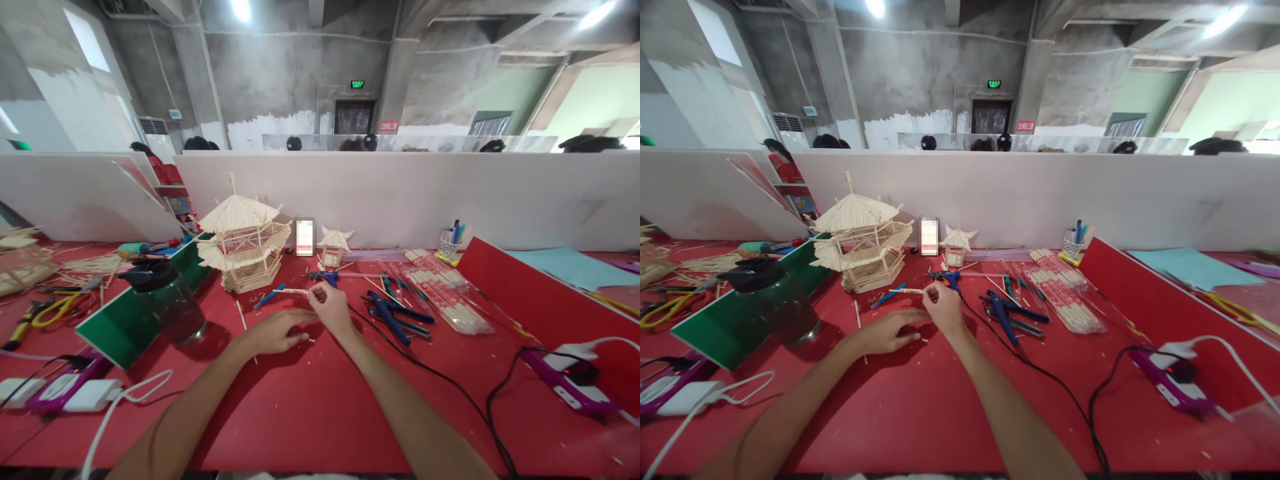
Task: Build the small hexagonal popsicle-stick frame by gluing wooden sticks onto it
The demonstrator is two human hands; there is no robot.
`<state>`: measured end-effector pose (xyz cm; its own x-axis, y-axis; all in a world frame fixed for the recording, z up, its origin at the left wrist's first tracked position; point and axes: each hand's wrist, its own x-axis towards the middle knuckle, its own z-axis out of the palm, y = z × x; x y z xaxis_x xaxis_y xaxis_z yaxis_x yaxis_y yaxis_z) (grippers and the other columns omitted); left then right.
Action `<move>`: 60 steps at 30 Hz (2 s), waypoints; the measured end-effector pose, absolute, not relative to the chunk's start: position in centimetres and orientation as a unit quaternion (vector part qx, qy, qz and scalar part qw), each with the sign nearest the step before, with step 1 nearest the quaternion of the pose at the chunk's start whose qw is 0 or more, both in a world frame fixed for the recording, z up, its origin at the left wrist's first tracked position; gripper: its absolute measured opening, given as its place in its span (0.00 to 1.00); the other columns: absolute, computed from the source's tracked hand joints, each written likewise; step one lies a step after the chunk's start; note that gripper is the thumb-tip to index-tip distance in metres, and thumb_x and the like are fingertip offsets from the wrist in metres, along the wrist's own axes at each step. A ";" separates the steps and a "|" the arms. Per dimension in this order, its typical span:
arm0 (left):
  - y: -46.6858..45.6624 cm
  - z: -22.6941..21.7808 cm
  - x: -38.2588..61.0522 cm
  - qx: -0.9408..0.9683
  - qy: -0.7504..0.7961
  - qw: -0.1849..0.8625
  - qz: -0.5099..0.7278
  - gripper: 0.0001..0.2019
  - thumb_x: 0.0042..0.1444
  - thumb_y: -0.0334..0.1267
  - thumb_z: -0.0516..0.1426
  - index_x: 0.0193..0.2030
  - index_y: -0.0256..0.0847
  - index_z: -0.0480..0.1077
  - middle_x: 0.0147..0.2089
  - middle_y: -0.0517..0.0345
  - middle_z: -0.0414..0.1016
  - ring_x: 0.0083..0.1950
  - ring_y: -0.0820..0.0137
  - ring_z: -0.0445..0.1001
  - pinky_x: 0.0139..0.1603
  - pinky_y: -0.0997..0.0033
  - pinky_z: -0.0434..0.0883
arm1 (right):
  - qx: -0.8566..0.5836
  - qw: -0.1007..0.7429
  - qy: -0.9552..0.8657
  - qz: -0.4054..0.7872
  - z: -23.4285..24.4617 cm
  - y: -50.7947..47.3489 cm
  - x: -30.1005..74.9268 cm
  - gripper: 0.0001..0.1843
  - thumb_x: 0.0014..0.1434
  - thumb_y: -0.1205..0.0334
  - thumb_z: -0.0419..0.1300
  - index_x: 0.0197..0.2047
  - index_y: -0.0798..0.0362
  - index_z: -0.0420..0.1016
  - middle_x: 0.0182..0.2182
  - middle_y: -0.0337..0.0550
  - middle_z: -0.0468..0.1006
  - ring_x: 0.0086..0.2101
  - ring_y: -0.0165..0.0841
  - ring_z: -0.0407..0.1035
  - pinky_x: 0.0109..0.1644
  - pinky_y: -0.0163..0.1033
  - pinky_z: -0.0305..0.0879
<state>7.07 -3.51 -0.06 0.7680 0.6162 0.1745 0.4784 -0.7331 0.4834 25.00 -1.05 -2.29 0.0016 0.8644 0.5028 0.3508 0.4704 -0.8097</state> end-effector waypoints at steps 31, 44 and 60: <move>-3.7 1.9 5.8 0.870 0.245 0.424 0.063 0.28 0.64 0.54 0.51 0.23 0.36 0.77 0.21 0.54 0.75 0.21 0.75 0.66 0.26 0.76 0.61 | -0.456 0.523 -0.674 0.254 -2.8 -0.7 25.0 0.06 0.57 0.59 0.57 0.31 0.51 0.73 0.27 0.40 0.79 0.28 0.33 0.74 0.35 0.35 0.69; -2.0 4.4 -0.5 0.830 0.357 0.391 0.172 0.27 0.60 0.58 0.53 0.20 0.38 0.59 0.20 0.65 0.56 0.23 0.77 0.52 0.25 0.75 0.52 | -0.456 0.508 -0.688 0.249 -3.4 -0.5 24.9 0.06 0.57 0.59 0.57 0.30 0.51 0.72 0.25 0.39 0.79 0.27 0.32 0.74 0.32 0.34 0.67; -3.2 4.0 3.3 0.524 0.161 0.559 0.622 0.20 0.52 0.50 0.62 0.20 0.40 0.63 0.17 0.64 0.57 0.24 0.74 0.65 0.35 0.68 0.75 | -0.462 0.516 -0.671 0.265 -3.0 -0.6 25.0 0.07 0.56 0.58 0.57 0.30 0.51 0.73 0.25 0.40 0.79 0.27 0.33 0.73 0.33 0.35 0.68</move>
